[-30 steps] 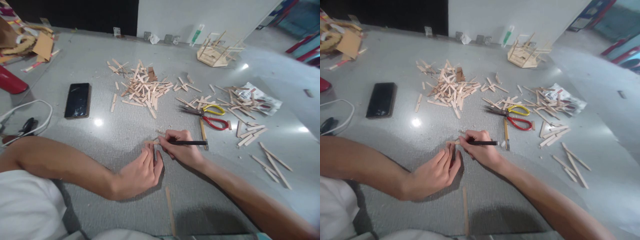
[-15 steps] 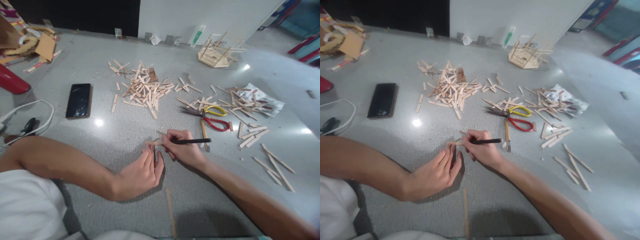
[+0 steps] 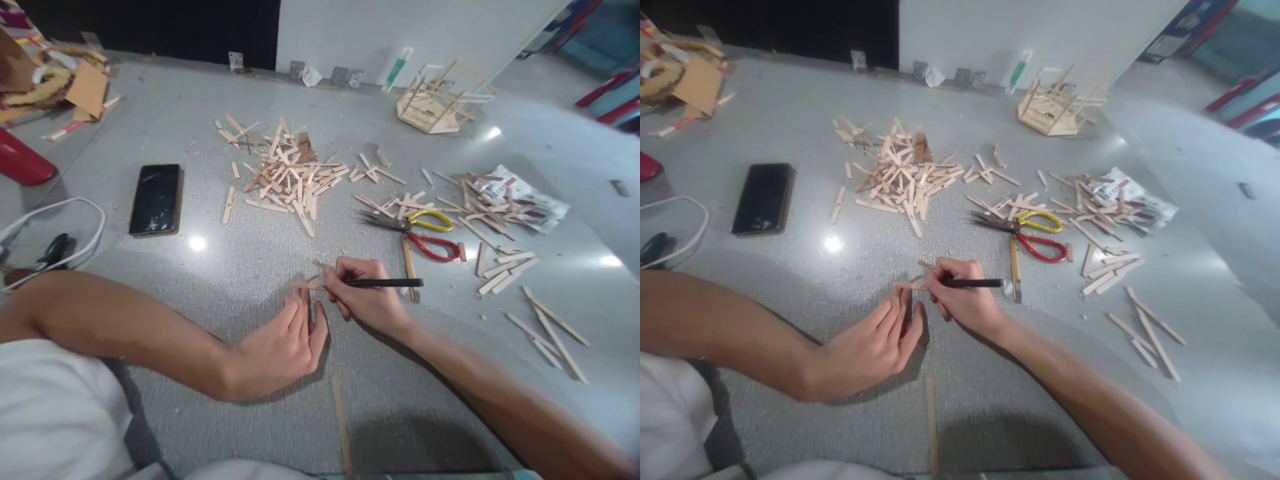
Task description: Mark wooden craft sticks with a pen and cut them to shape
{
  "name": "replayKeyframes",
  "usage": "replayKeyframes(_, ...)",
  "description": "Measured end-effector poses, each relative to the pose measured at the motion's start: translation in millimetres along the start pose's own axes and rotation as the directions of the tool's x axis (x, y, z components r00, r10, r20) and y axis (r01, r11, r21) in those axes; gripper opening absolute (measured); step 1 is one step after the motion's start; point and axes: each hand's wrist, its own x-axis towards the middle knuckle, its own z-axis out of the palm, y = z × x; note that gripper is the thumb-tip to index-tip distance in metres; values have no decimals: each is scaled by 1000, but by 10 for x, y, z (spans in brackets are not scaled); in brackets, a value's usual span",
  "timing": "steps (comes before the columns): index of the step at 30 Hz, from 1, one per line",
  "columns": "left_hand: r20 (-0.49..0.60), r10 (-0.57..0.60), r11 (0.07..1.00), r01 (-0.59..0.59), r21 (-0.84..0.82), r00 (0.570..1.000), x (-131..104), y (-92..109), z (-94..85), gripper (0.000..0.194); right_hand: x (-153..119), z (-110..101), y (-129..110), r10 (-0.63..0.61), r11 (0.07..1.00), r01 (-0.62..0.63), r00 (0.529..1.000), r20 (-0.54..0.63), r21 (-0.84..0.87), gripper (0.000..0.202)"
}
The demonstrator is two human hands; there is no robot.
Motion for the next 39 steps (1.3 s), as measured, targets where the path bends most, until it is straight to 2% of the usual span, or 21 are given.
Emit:
replayKeyframes(8, -10, -1, 1000, 1, 6, 1000, 9, -21, -14, 42, -2, -13, -11, -40, 998, 42, 999, 35, -42, 54)
replayKeyframes(23, -5, 5, 1000, -5, 13, 1000, 11, -25, -8, 43, 23, 12, 23, 36, 998, -36, 999, 13, 53, 54)
replayKeyframes(31, -5, 1, 1000, -1, 22, 1000, 13, -17, -13, 42, 4, 23, -60, 16, 1000, -16, 1000, 13, -25, 55)
replayKeyframes(39, -15, -1, 1000, 1, 3, 1000, 19, -39, -19, 42, 9, 21, -59, 26, 1000, -26, 1000, 2, -16, 54)
